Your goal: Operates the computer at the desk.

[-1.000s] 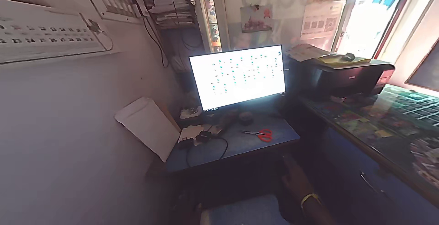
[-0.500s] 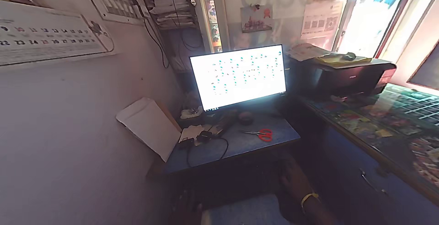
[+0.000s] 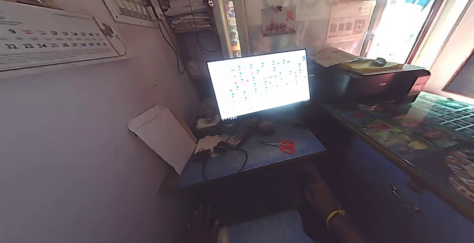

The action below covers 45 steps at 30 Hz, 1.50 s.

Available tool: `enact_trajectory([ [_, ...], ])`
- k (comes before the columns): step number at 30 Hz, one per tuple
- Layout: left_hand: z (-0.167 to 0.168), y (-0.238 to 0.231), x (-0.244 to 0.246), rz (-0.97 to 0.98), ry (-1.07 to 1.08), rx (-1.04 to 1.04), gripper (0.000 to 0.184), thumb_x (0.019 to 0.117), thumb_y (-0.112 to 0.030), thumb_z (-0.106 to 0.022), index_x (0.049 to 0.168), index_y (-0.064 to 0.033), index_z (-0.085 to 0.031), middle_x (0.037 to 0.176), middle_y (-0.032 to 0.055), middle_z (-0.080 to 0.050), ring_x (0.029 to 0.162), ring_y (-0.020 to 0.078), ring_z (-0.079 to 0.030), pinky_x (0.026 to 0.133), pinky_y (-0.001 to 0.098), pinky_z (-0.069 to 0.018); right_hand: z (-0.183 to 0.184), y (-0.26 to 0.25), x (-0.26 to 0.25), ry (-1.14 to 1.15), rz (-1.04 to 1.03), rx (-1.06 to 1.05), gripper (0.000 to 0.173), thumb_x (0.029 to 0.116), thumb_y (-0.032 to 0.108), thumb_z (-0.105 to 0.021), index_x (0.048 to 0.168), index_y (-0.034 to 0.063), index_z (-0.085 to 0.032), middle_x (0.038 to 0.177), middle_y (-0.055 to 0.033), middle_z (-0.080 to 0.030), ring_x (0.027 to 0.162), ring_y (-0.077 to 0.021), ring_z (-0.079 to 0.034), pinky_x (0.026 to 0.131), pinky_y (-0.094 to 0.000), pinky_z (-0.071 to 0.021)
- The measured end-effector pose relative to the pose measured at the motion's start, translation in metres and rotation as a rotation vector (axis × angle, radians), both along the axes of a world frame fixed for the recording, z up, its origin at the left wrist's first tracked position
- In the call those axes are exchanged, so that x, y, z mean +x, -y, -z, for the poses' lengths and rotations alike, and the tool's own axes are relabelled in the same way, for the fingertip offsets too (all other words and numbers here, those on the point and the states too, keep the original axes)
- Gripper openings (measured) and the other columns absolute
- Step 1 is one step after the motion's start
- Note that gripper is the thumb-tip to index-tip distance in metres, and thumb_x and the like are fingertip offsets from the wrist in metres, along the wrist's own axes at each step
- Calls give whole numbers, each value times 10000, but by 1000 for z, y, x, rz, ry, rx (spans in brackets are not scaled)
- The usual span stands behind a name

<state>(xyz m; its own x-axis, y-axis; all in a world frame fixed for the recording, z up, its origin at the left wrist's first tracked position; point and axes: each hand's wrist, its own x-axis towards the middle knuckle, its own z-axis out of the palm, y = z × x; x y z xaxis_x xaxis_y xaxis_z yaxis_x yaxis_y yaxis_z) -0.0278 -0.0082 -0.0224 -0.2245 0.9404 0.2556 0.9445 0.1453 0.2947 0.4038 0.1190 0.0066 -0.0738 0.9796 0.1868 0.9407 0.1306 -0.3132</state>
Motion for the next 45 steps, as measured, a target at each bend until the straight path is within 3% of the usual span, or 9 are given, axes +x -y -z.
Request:
enact_trajectory([
  [17, 13, 1, -1, -13, -22, 53, 648, 1068, -517, -344, 1559, -103, -429, 1653, 188, -310, 1540, 386, -268, 1254, 575, -185, 7, 0, 2, 20, -25, 75, 486, 952, 336, -574, 1405, 173, -634, 1504, -128, -544, 1401, -312, -507, 1158, -471, -421],
  [20, 20, -1, -1, -48, -57, 36, 652, 1073, -526, -305, 1582, -129, -392, 1671, 163, -280, 1557, 360, -231, 1258, 560, -200, -8, 4, 0, 41, -15, -76, 487, 939, 403, -593, 1359, 167, -660, 1514, -106, -534, 1410, -313, -487, 1164, -483, -406],
  [24, 27, -2, -1, -72, -68, 141, 655, 1059, -545, -320, 1570, -150, -423, 1647, 139, -348, 1538, 325, -299, 1250, 535, -247, -21, 9, -5, 80, 17, -188, 534, 940, 418, -625, 1353, 79, -649, 1515, -198, -505, 1427, -379, -452, 1174, -521, -385],
  [27, 18, -2, 0, -73, -134, 99, 675, 1061, -546, -285, 1577, -128, -401, 1635, 159, -363, 1525, 343, -322, 1243, 544, -244, -16, 10, -2, 82, -9, -145, 516, 927, 404, -629, 1316, 68, -675, 1545, -191, -481, 1421, -390, -461, 1169, -523, -388],
  [33, 30, -10, -6, -50, -61, 125, 683, 1046, -559, -280, 1559, -137, -437, 1631, 145, -376, 1527, 342, -319, 1242, 558, -233, 1, 7, 5, 59, -105, 84, 463, 884, 385, -641, 1234, 95, -729, 1467, -150, -576, 1369, -369, -529, 1127, -534, -438],
  [45, 25, -9, -6, -34, -90, 115, 681, 1047, -554, -272, 1557, -136, -443, 1633, 139, -374, 1528, 332, -320, 1237, 574, -230, 1, 6, 5, 45, -125, 88, 434, 869, 375, -633, 1187, 100, -743, 1463, -110, -587, 1375, -335, -527, 1130, -514, -438],
])
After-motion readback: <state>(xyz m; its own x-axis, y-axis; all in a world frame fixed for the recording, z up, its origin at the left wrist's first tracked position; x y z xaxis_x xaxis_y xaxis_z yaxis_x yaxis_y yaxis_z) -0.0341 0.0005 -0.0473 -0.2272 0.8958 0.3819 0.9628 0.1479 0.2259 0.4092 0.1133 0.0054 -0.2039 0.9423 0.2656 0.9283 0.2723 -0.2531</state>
